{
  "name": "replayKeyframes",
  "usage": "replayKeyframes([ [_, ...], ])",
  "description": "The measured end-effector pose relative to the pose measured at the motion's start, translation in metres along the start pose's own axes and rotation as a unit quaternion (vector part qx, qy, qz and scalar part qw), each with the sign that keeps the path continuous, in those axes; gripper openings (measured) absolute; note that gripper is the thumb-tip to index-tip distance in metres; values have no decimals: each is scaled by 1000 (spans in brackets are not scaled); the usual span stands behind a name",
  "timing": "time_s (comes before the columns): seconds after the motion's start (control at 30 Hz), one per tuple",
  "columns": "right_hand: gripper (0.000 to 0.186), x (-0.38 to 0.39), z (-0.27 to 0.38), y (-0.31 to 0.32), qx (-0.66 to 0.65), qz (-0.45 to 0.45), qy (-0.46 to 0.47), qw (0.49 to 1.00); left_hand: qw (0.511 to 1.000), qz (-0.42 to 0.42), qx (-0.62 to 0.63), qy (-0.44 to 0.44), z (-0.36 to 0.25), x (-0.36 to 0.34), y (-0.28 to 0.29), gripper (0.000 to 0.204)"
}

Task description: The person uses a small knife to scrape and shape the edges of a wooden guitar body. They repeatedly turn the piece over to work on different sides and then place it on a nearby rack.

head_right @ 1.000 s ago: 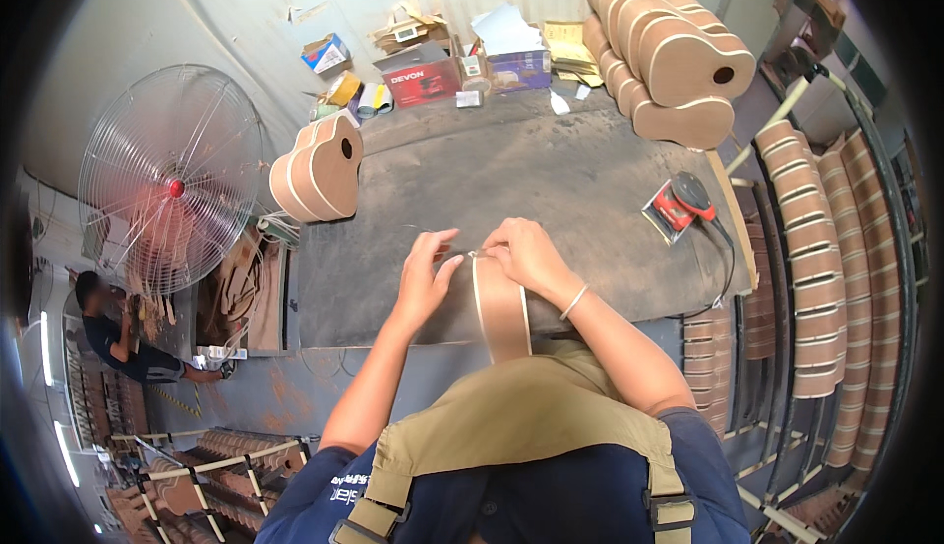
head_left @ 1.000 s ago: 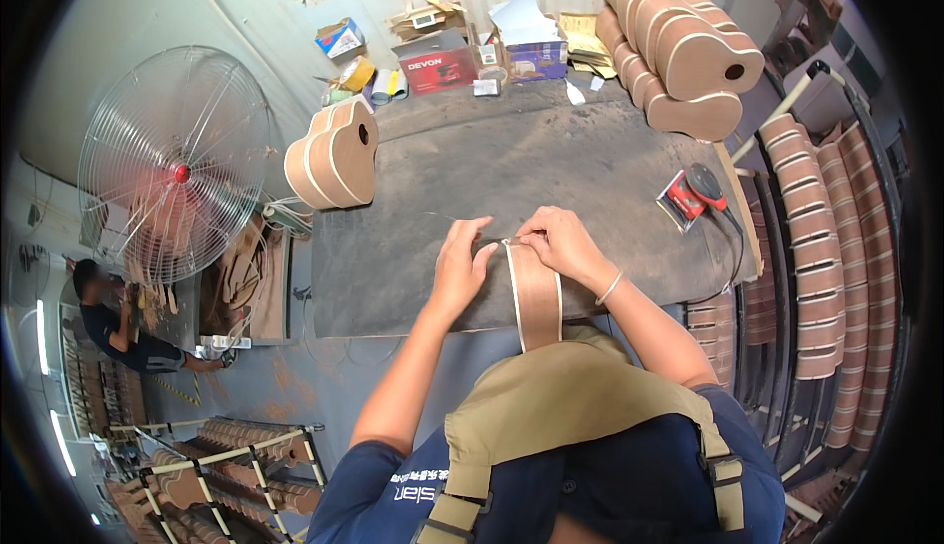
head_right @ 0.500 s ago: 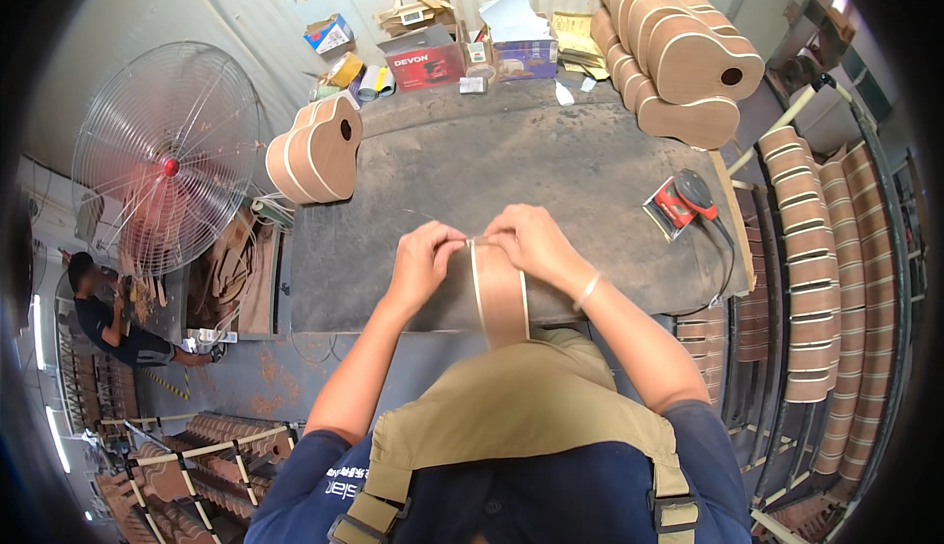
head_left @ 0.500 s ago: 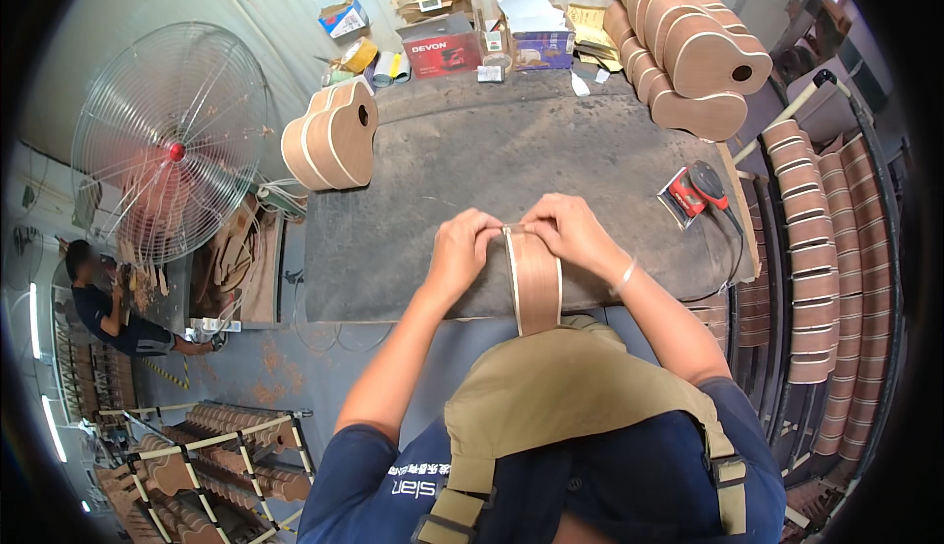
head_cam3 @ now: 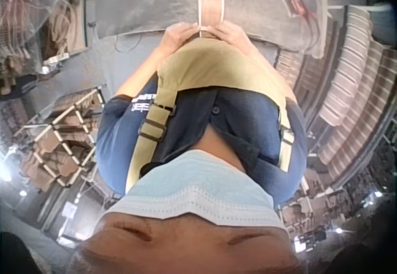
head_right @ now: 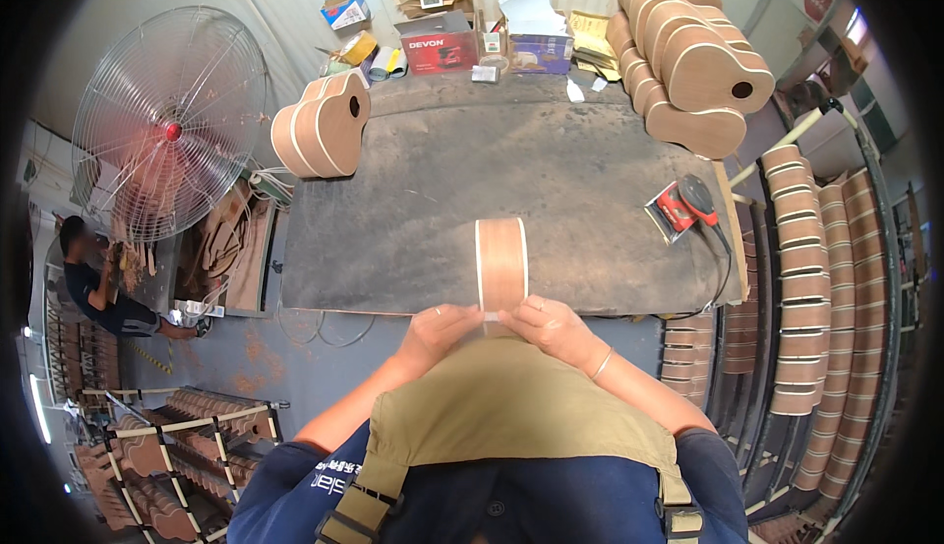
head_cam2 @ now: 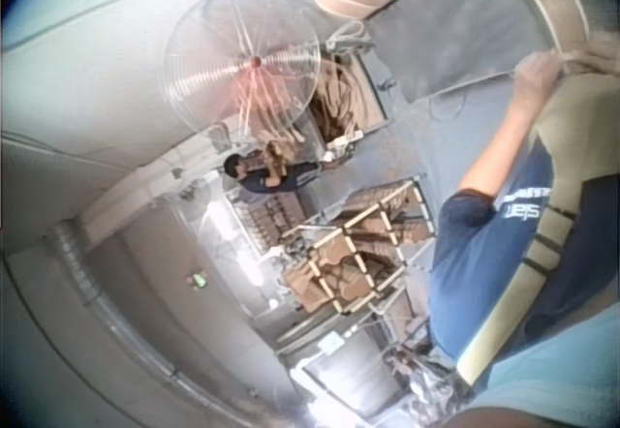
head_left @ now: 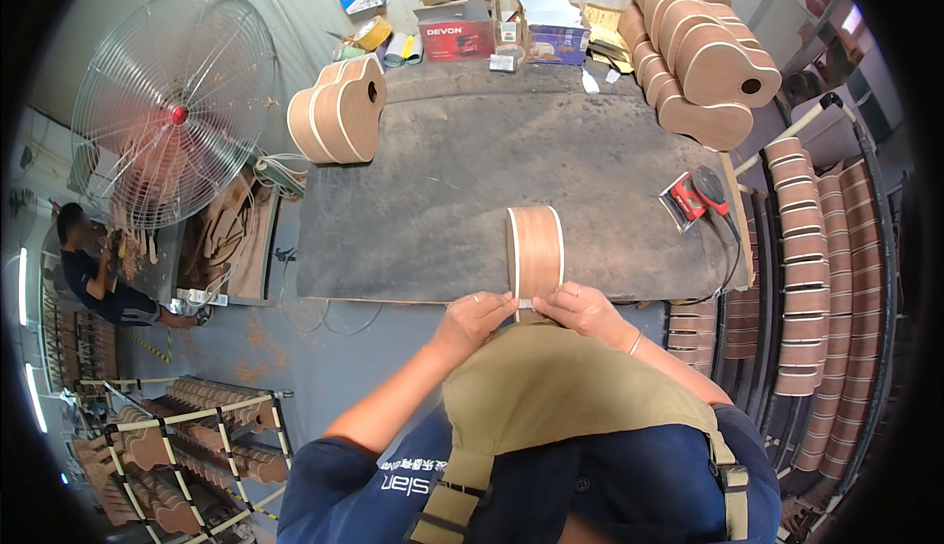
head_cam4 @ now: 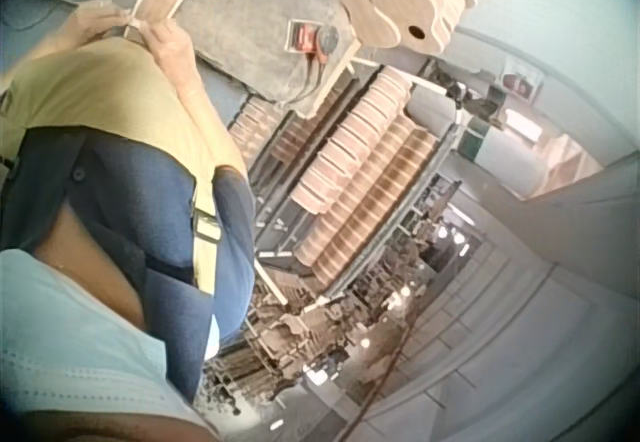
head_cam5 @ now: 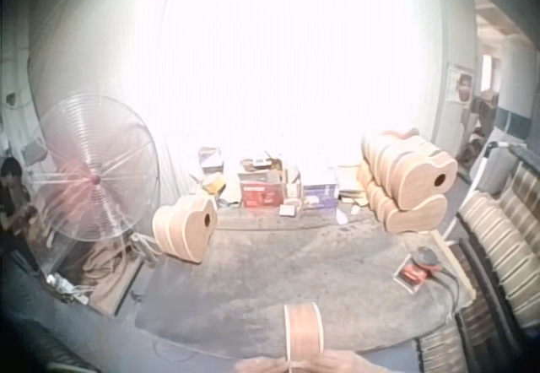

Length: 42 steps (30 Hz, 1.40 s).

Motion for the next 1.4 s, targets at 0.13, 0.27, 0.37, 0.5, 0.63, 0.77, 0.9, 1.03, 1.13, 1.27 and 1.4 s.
replayKeyframes([
  [0.13,19,-7,-1,-9,-107,131,-57,984,975,201,54,79,14,8,-21,28],
  [0.27,11,-11,-11,20,-180,15,-184,966,985,150,49,73,-2,-37,7,10],
  [0.37,11,-39,-42,70,-95,-98,-243,960,997,41,-7,69,-7,-92,25,8],
  [0.5,16,-59,-122,73,-122,-101,-319,934,997,-31,-6,66,37,-163,2,7],
  [0.63,20,-50,-139,53,-182,-71,-315,929,991,52,5,123,71,-166,-22,5],
  [0.77,41,-23,-57,56,-30,-149,-175,973,997,-28,-55,-36,9,-103,-3,9],
  [0.9,40,10,-34,30,-60,-177,-165,968,992,-52,-62,-100,-9,-59,-12,11],
  [1.03,38,-23,-97,49,-71,-190,-221,954,997,-33,-51,45,15,-131,-4,4],
  [1.13,39,-30,-139,38,-161,-129,-308,929,994,11,-44,95,45,-163,-16,10],
  [1.27,41,-22,-99,49,-72,-159,-228,958,999,-18,-51,5,24,-135,-8,7],
  [1.4,44,7,-42,40,-10,-198,-165,966,988,-17,-100,-115,-17,-83,-9,20],
])
Point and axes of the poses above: each hand's wrist, its own x-axis away from the middle knuckle, its own y-axis out of the back of the hand, z = x × y, the point moved 7 cm from there along -x, towards the middle knuckle, and after that the axes turned 6 degrees about y, right-handed, at the moved point
